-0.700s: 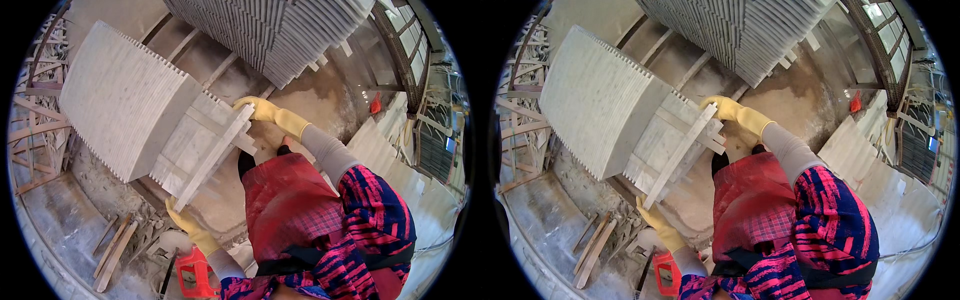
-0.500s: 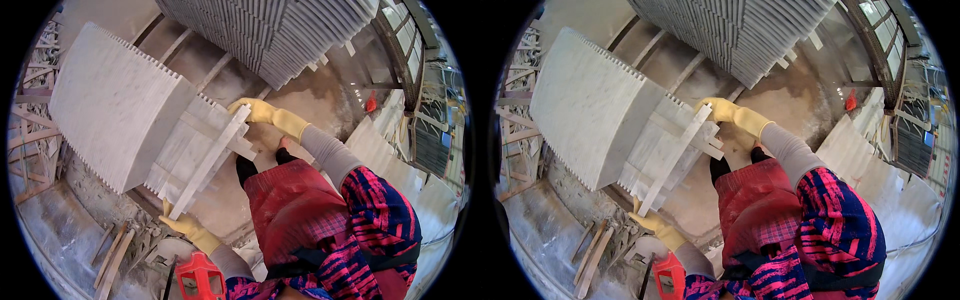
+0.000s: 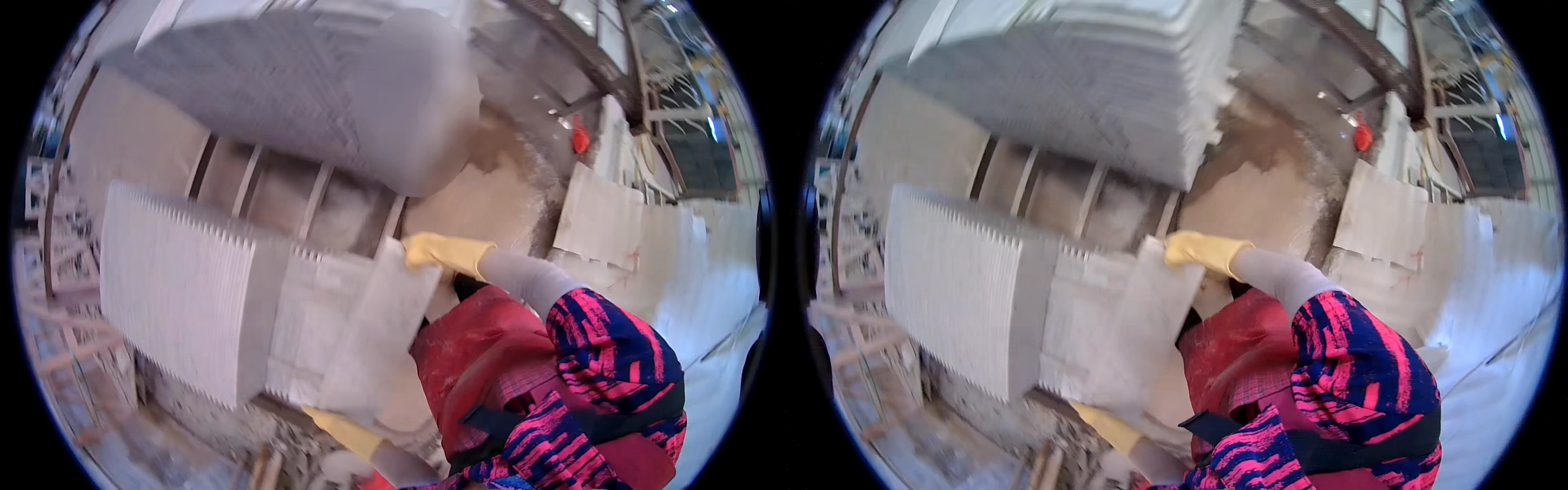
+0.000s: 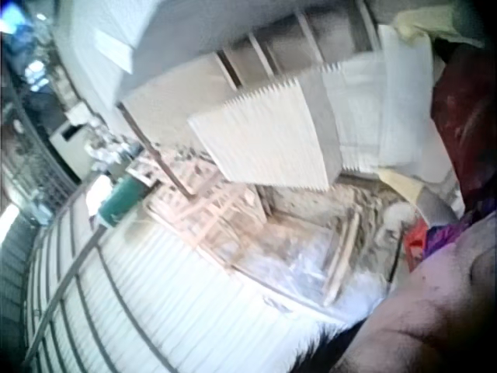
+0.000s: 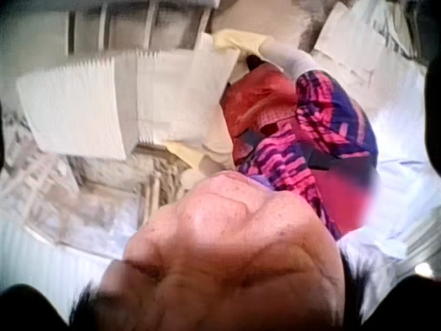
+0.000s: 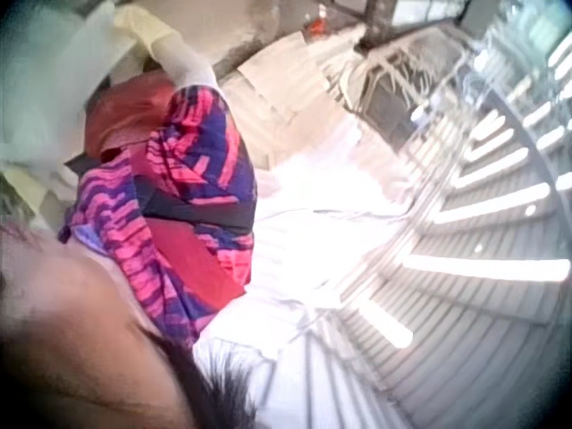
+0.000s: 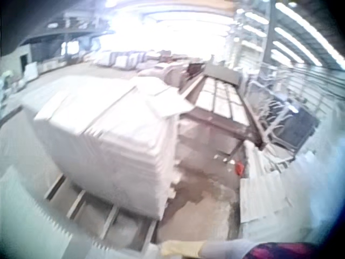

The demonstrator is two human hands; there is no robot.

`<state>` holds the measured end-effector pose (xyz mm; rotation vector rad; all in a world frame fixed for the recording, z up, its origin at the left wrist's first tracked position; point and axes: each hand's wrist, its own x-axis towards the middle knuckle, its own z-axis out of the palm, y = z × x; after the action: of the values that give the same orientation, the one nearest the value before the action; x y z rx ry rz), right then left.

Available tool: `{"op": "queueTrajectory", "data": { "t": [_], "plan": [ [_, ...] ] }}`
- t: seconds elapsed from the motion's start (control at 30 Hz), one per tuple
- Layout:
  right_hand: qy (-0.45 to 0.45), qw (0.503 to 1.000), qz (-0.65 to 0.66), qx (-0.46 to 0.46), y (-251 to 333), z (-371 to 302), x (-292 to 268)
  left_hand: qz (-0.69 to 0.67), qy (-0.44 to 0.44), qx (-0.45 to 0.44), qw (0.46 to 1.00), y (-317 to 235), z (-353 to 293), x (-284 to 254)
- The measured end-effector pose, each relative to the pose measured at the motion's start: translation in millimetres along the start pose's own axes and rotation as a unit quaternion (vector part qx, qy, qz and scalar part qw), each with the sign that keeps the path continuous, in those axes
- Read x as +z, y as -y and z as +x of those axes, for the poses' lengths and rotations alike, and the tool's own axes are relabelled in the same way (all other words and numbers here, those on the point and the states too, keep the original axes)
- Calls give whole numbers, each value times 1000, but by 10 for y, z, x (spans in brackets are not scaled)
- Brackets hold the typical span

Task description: The person picks up rectangular white tiles from a vertical stack and places them onto a moving conveyor belt. They handle the tiles one at a time, positioning them in a row on the belt before returning to the stack to repeat the process.

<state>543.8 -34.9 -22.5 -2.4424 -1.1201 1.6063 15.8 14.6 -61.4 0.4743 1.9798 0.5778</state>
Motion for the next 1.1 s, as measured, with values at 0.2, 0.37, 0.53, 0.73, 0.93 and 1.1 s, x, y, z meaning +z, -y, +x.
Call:
{"op": "queueTrajectory", "data": {
  "t": [0.2,0.37,0.53,0.73,0.93,1.1],
  "plan": [
    [72,961,194,181,-1717,-969,-170,196,79,4,977,-112,-665,1127],
    [-78,944,278,162,-2980,-1888,-758,339,156,94,923,-350,-1611,2483],
    [-217,892,364,157,-4346,-2868,-1156,323,307,94,890,-253,-3265,3762],
    [-266,863,350,251,-5326,-3825,-1734,290,426,33,856,100,-4767,4689],
    [-302,820,386,296,-6027,-4135,-2117,297,466,36,832,174,-5569,5431],
    [-321,789,427,304,-6417,-4047,-2357,309,475,-4,824,184,-5739,6041]
  ]
}}
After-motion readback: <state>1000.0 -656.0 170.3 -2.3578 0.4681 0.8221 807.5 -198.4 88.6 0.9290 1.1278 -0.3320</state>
